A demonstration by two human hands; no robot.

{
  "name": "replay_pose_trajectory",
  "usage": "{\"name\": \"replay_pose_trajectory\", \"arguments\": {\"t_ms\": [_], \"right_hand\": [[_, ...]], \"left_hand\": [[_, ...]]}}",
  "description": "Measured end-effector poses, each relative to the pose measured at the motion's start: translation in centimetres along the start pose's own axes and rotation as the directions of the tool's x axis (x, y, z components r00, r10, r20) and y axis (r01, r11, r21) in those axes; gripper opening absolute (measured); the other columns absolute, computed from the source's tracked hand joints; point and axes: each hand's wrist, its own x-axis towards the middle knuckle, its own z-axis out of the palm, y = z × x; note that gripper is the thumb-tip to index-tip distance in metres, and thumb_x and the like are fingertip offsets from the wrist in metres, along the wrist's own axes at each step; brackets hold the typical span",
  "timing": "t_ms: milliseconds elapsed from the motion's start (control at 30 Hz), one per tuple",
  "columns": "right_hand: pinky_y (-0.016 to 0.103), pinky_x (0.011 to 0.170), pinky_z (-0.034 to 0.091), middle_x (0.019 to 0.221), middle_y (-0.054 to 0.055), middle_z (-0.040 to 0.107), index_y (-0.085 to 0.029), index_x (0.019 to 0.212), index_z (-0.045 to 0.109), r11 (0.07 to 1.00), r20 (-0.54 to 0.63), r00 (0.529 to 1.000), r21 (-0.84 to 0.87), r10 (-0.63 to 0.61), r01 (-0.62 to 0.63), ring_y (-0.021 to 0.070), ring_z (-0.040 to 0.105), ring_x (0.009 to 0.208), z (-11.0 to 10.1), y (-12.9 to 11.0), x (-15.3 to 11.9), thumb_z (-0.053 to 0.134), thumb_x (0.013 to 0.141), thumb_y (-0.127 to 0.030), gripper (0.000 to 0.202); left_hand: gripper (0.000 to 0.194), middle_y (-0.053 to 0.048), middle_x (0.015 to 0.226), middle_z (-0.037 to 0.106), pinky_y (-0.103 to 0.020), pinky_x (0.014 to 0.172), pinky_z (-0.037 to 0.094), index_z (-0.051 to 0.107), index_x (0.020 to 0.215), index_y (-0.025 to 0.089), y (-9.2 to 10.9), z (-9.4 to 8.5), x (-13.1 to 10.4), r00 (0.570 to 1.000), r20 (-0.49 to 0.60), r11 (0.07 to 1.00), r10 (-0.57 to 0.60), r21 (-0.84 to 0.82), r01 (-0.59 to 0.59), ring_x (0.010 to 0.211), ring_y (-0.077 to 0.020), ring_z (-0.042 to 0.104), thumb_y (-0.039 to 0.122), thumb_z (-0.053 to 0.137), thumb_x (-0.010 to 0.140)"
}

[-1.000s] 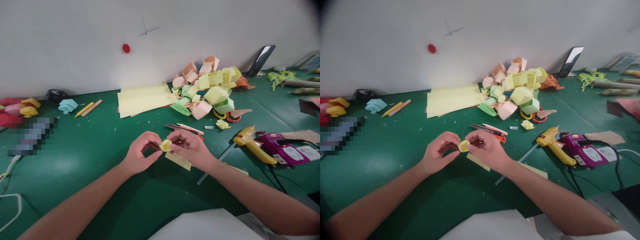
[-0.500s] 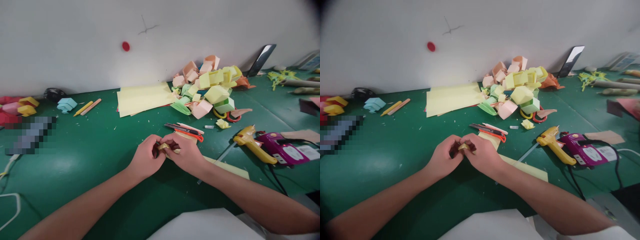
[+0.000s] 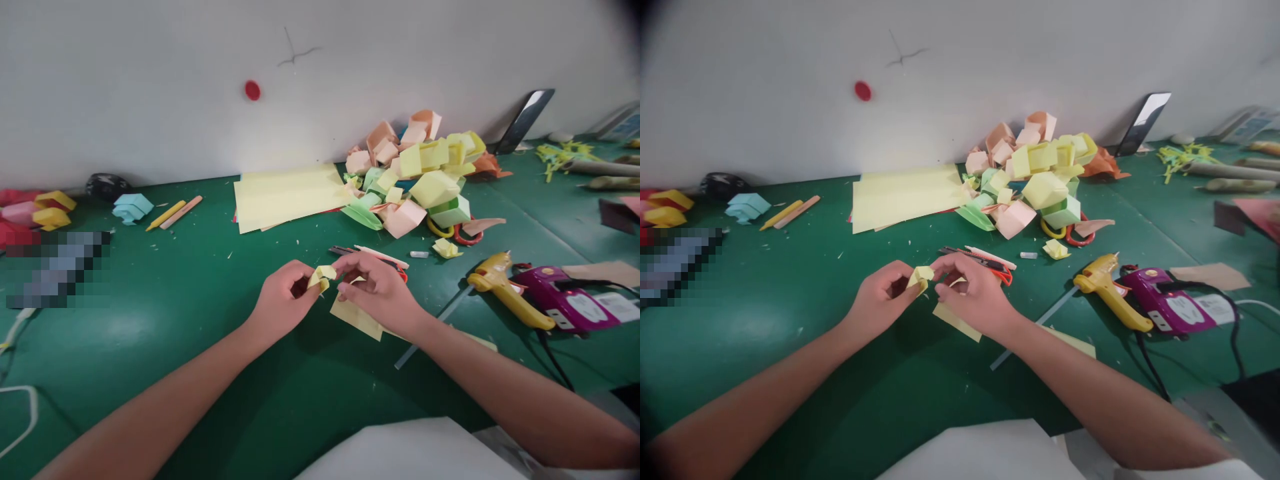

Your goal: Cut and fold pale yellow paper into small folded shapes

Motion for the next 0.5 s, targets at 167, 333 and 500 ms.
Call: {"name": "replay_pose_trajectory", "arguments": {"t_ms": [167,333,500], "right_hand": [[0.033,0.075,0.061,0.105,0.005,0.064,-0.025,0.115,0.062,0.998,0.03,0.999,-0.052,0.036,-0.034,0.0176,0.065,0.087,0.93,0.4,-0.43,0.072,0.081,-0.033,0.037],[0.031,0.062,0.057,0.086,0.003,0.065,-0.022,0.091,0.067,0.991,0.057,0.994,-0.102,0.096,-0.09,0.0164,0.062,0.07,0.85,-0.17,-0.13,0.073,0.079,-0.037,0.02],[0.03,0.061,0.052,0.074,0.001,0.066,-0.02,0.083,0.067,0.993,0.072,0.992,-0.062,0.107,-0.103,0.0157,0.062,0.065,0.5,-0.52,-0.15,0.072,0.079,-0.035,0.016]], "left_hand": [[0.024,0.0,0.081,0.065,-0.023,0.057,0.04,0.071,0.079,0.02,0.54,0.17,-0.53,0.993,0.118,1.0,0.031,0.0,-0.031,0.063,-0.011,0.057,0.032,0.057,0.095],[0.03,0.0,0.075,0.063,-0.023,0.058,0.043,0.072,0.074,0.02,1.01,0.15,-0.81,0.989,0.129,0.997,0.076,-0.042,-0.071,0.065,-0.0116,0.059,0.033,0.058,0.097],[0.025,-0.003,0.084,0.064,-0.021,0.052,0.042,0.074,0.085,0.02,0.75,-0.03,-0.96,0.986,0.145,0.991,0.078,-0.116,-0.062,0.059,-0.0092,0.056,0.034,0.057,0.097]]}}
